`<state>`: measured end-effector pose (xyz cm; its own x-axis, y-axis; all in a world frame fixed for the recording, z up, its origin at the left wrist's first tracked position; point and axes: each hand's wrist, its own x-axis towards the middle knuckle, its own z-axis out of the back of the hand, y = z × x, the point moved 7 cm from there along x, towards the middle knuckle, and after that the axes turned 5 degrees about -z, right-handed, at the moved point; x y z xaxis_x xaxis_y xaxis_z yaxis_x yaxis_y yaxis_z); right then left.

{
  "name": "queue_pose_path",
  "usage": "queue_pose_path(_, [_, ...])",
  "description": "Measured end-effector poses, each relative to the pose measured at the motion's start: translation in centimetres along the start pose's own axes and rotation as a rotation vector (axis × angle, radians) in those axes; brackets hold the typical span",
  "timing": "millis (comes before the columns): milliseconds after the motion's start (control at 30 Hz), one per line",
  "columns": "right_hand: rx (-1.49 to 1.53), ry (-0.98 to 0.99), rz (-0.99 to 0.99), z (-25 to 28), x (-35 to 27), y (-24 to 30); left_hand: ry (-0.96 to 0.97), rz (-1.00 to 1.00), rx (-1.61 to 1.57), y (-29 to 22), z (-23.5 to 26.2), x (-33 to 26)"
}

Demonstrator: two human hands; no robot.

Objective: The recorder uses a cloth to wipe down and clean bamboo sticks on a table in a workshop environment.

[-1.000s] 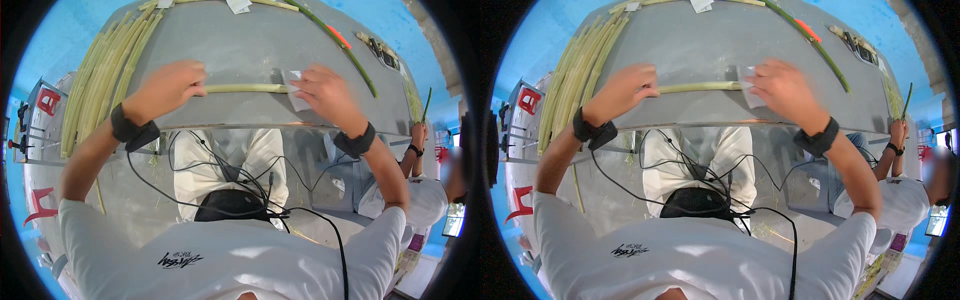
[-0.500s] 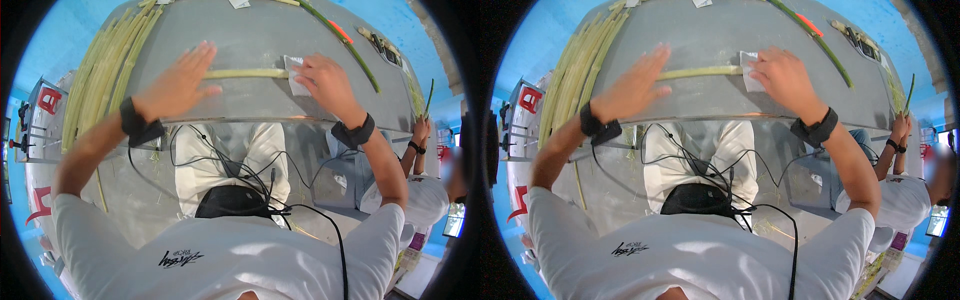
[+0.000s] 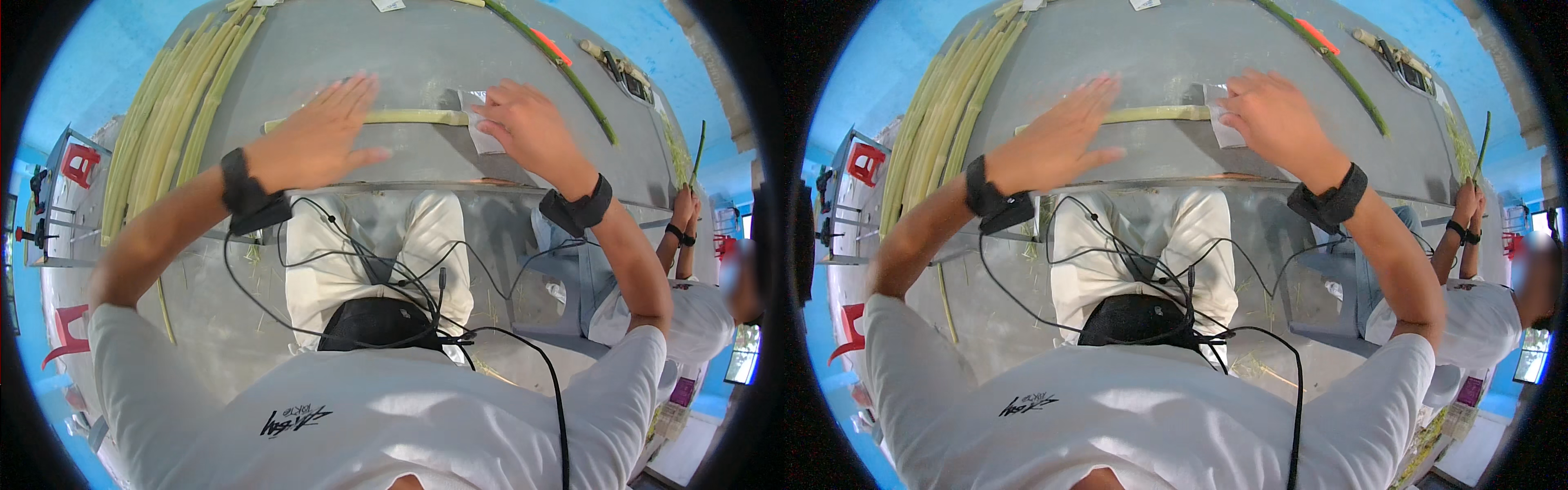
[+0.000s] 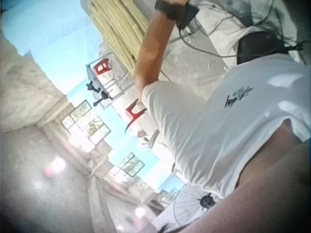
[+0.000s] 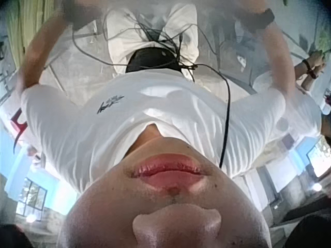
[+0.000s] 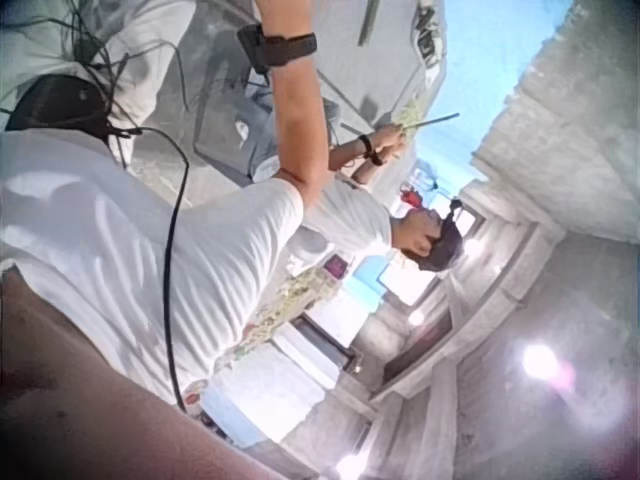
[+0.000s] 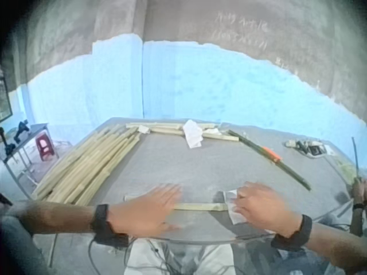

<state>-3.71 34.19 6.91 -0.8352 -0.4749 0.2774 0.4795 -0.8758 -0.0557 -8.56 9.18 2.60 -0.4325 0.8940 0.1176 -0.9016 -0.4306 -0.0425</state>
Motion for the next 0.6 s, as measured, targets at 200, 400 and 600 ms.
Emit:
queue_pose_path(200, [-0.001, -0.06, -0.103, 1.6, -4.5, -2.0, 0.15, 0.055, -0.113, 0.3, 1.7, -5.1])
queue_pose_path(400, [-0.007, -0.001, -0.137, 1.1, -4.3, -1.1, 0.07, 0.016, 0.023, -0.8, 0.7, -4.6])
queue_pose_path(600, [0.035, -0.065, -0.117, -1.0, 0.3, -0.4, 0.061, 0.099, -0.067, 2.8, -0.3, 0.6])
